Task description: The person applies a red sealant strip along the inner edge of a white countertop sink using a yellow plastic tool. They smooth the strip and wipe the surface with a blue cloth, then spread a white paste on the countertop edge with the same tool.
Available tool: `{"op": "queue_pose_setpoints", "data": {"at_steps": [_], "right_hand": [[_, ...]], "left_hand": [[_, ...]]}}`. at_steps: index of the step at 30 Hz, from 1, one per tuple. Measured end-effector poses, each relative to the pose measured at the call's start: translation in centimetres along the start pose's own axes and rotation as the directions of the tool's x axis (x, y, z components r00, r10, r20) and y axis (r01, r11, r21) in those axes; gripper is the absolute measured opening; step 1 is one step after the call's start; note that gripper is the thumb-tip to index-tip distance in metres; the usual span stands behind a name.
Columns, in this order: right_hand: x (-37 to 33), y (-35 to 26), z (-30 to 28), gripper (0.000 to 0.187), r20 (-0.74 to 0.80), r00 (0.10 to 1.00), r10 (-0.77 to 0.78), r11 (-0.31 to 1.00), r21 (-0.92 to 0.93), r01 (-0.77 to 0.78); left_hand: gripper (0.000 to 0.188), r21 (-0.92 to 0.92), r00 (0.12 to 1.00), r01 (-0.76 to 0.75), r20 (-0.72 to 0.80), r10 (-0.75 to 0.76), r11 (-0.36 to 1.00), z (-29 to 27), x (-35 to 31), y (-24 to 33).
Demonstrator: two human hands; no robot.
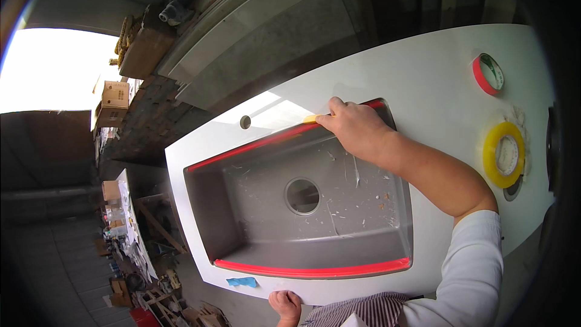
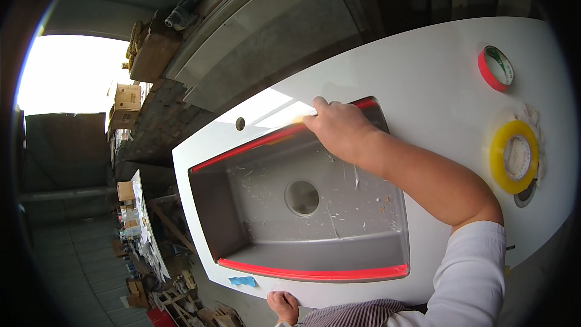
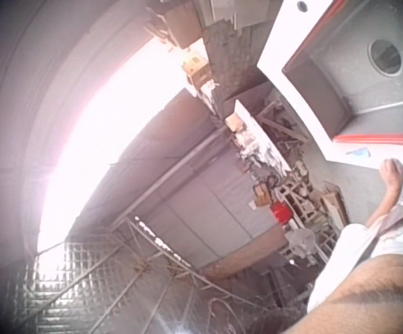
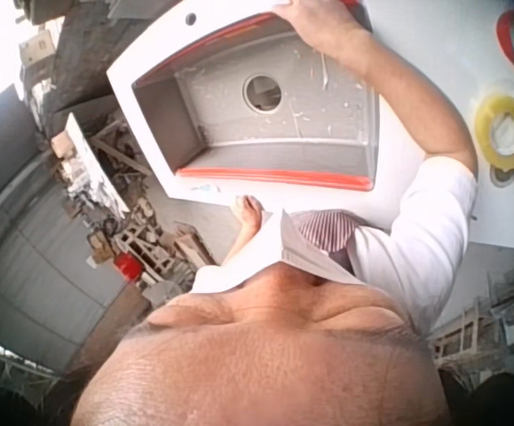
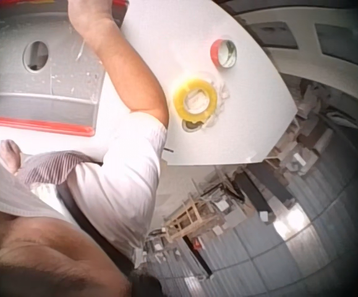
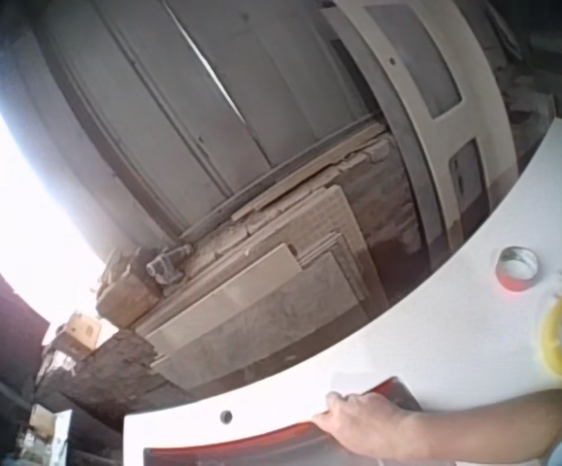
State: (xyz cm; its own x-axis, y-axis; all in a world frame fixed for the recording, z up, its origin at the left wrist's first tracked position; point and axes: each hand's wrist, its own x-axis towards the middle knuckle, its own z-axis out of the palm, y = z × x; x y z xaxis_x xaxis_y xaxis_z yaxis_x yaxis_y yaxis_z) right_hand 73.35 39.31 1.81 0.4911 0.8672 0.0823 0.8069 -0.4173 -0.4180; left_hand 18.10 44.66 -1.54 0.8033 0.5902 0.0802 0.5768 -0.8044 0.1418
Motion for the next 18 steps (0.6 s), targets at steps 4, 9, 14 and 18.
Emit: {"op": "queue_pose_setpoints", "data": {"at_steps": [4, 9, 14, 18], "right_hand": [[-0.4, -0.6, -1.3, 0.032, 0.007, 0.999, 0.038, 0.999, 0.001, -0.038], [0.2, -1.0, -0.5, 0.031, -0.049, 0.997, -0.051, 0.997, 0.047, 0.053], [0.3, -0.2, 0.6, 0.016, -0.062, 0.998, 0.009, 0.999, 0.032, -0.007], [-0.1, -0.1, -1.0, 0.029, 0.009, 0.999, 0.046, 0.999, -0.010, -0.046]], "left_hand": [[0.015, -0.010, 1.000, -0.002, -0.013, 0.002, 1.000, -0.2, 0.3, 0.5], [0.015, -0.004, 1.000, -0.001, -0.010, 0.001, 1.000, 0.3, -0.3, -0.3], [0.014, -0.016, 1.000, 0.003, -0.018, -0.003, 1.000, -0.2, 0.4, 0.4], [0.013, -0.020, 1.000, 0.010, -0.020, -0.010, 1.000, -0.1, 0.3, 0.4]]}}
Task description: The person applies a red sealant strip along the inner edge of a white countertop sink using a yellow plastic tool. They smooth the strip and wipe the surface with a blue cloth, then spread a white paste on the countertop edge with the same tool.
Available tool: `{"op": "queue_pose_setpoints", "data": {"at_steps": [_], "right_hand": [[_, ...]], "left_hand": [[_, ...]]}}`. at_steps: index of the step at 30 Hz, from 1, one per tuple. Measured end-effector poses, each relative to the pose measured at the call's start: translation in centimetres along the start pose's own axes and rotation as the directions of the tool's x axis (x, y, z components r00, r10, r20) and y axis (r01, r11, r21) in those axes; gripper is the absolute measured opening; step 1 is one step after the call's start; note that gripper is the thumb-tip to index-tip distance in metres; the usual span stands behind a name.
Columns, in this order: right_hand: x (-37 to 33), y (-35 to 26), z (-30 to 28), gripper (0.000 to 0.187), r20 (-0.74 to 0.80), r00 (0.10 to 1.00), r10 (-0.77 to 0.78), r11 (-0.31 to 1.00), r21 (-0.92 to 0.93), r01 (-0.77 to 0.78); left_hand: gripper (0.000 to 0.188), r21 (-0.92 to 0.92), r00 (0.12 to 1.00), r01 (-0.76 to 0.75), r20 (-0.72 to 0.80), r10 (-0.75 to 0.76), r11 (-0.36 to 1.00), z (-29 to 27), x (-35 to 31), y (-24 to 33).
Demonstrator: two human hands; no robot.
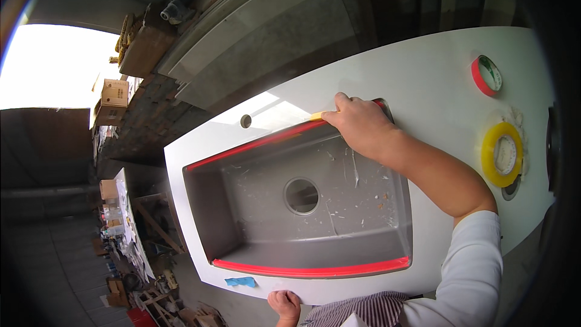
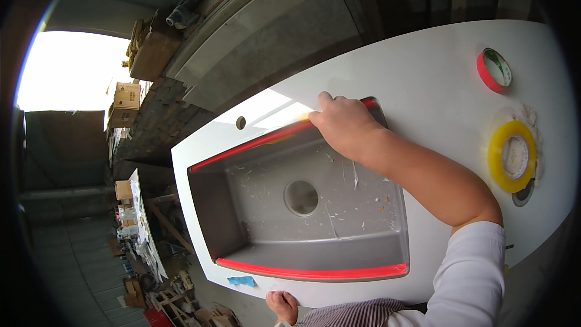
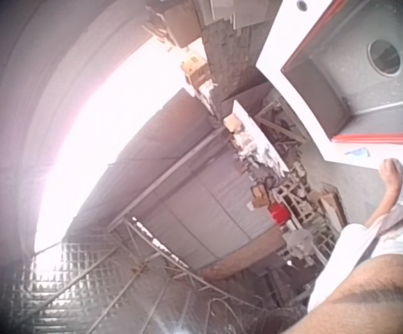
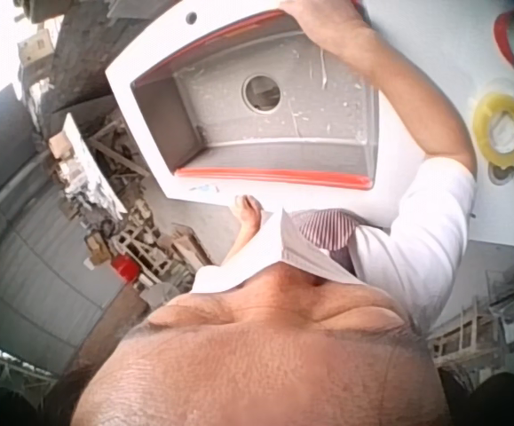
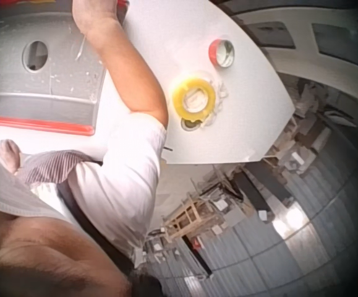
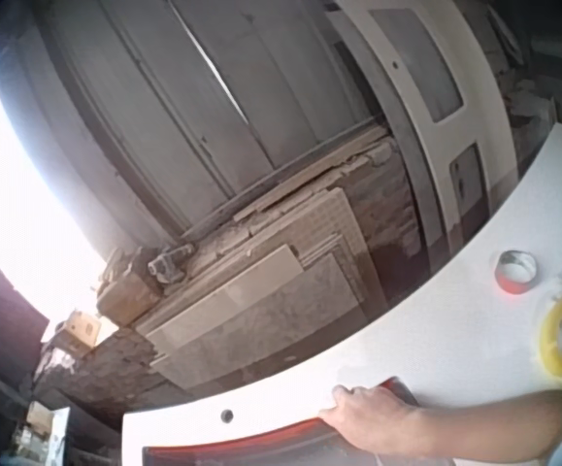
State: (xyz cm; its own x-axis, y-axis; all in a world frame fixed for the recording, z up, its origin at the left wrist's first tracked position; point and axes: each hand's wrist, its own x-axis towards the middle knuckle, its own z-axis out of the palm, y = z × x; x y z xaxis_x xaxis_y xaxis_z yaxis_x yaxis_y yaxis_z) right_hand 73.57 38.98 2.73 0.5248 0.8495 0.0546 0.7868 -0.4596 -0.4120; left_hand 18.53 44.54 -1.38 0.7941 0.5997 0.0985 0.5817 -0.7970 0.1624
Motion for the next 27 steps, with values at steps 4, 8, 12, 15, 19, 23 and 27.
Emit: {"op": "queue_pose_setpoints", "data": {"at_steps": [4, 8, 12, 15, 19, 23, 27], "right_hand": [[-0.1, -1.2, -1.0, 0.029, -0.052, 0.997, -0.053, 0.997, 0.061, 0.056], [0.7, -0.8, 1.3, 0.023, -0.072, 0.996, -0.060, 0.997, 0.042, 0.063], [0.6, 0.0, 1.4, 0.031, -0.046, 0.999, 0.001, 0.999, 0.044, 0.001], [0.0, -0.3, 0.0, 0.031, -0.017, 0.999, 0.045, 0.999, -0.004, -0.045], [-3.0, -0.7, -3.7, 0.031, -0.090, 0.995, 0.048, 0.997, 0.068, -0.042], [-8.8, -3.3, -8.7, 0.034, -0.256, 0.967, 0.016, 0.971, 0.235, 0.046], [-15.6, -7.3, -11.2, 0.033, -0.143, 0.989, 0.029, 0.948, 0.319, 0.018]], "left_hand": [[0.013, -0.006, 1.000, -0.002, -0.019, 0.002, 1.000, 0.0, 0.1, 0.0], [0.013, 0.006, 1.000, 0.003, 0.012, -0.003, 1.000, 0.4, -0.4, -0.6], [0.013, -0.008, 1.000, -0.014, -0.008, 0.014, 1.000, 0.2, 0.0, -0.3], [0.013, -0.005, 0.999, -0.015, -0.030, 0.015, 1.000, 0.1, -0.4, -0.2], [0.012, 0.004, 0.998, -0.049, -0.031, 0.049, 0.999, 0.2, 0.4, 0.3], [0.015, 0.003, 0.996, -0.053, -0.078, 0.053, 0.999, 0.8, -0.2, -0.2], [0.014, -0.032, 0.993, -0.006, -0.116, 0.003, 0.999, 1.3, -0.8, -0.9]]}}
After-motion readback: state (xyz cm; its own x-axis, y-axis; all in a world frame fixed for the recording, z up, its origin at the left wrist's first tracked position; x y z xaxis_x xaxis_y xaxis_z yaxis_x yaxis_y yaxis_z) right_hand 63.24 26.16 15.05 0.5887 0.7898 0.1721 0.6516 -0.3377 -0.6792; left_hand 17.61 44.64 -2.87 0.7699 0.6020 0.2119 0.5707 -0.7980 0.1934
